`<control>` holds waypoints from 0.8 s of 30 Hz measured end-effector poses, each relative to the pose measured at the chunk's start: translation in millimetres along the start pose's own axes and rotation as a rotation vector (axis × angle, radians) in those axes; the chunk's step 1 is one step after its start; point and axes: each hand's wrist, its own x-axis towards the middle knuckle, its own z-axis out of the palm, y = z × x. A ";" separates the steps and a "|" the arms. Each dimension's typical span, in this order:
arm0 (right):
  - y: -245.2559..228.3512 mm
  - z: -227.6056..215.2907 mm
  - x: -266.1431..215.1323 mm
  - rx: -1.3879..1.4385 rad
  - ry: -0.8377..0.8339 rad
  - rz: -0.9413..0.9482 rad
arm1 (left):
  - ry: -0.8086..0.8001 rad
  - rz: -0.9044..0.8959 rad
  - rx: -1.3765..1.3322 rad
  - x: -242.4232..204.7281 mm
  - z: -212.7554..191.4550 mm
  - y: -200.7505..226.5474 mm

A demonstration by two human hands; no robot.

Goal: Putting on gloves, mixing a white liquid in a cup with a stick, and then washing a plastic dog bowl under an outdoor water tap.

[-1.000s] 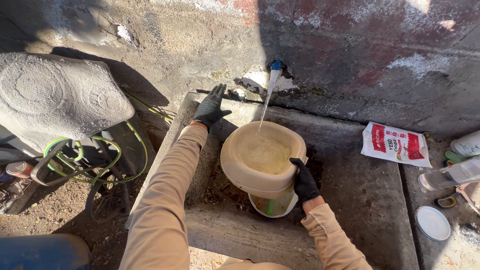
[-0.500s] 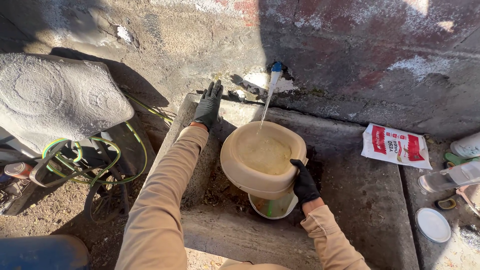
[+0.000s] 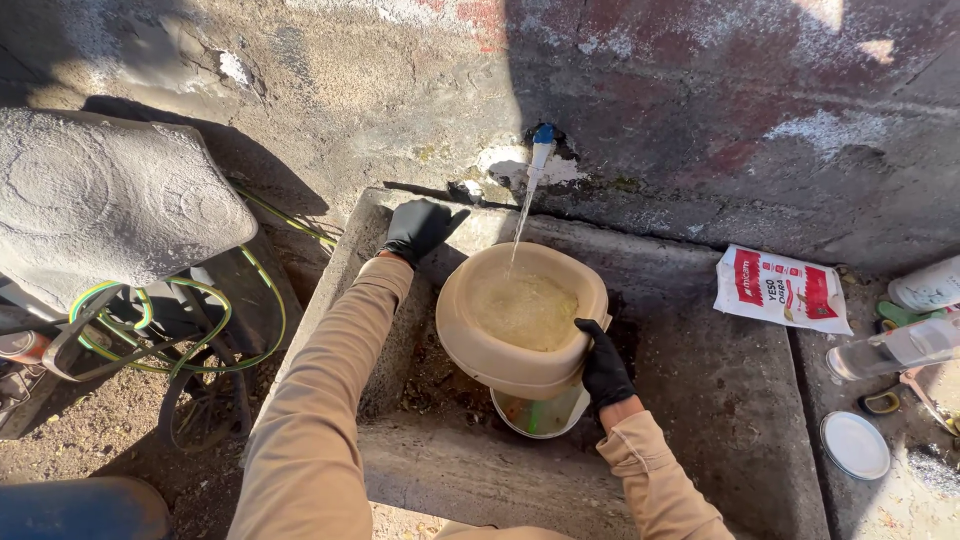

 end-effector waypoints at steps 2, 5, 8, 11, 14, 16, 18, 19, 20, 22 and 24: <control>-1.2 2.7 2.6 -0.004 0.006 -0.009 | -0.025 -0.015 0.006 4.3 0.1 -0.2; 0.7 -0.1 1.7 -0.033 0.027 -0.016 | -0.005 -0.038 -0.003 7.4 7.7 2.8; -0.6 1.2 2.8 -0.014 0.018 -0.015 | 0.109 0.017 0.014 11.5 7.7 10.7; -0.2 -1.5 3.8 -0.006 -0.008 -0.025 | 0.209 0.109 0.032 14.3 -4.7 26.7; -0.1 0.6 1.6 -0.001 -0.002 -0.030 | 0.216 0.130 -0.013 18.0 -29.4 47.2; -0.6 0.3 1.4 0.004 0.001 -0.041 | 0.265 0.095 -0.189 23.4 -42.0 60.5; 1.5 -4.0 5.2 0.011 -0.007 -0.033 | 0.335 0.097 -0.316 33.6 -48.6 74.1; 2.5 -6.0 7.5 0.019 -0.016 -0.027 | 0.407 0.099 -0.441 39.2 -51.9 80.8; 1.2 -2.8 4.4 0.019 -0.015 -0.027 | 0.406 0.099 -0.442 50.6 -50.3 85.5; -0.8 2.6 -3.5 0.001 -0.013 -0.038 | 0.515 0.136 -0.654 71.5 -46.1 94.8; 1.4 -0.4 -1.4 -0.004 -0.008 -0.029 | 0.511 0.147 -0.704 92.9 -36.4 102.4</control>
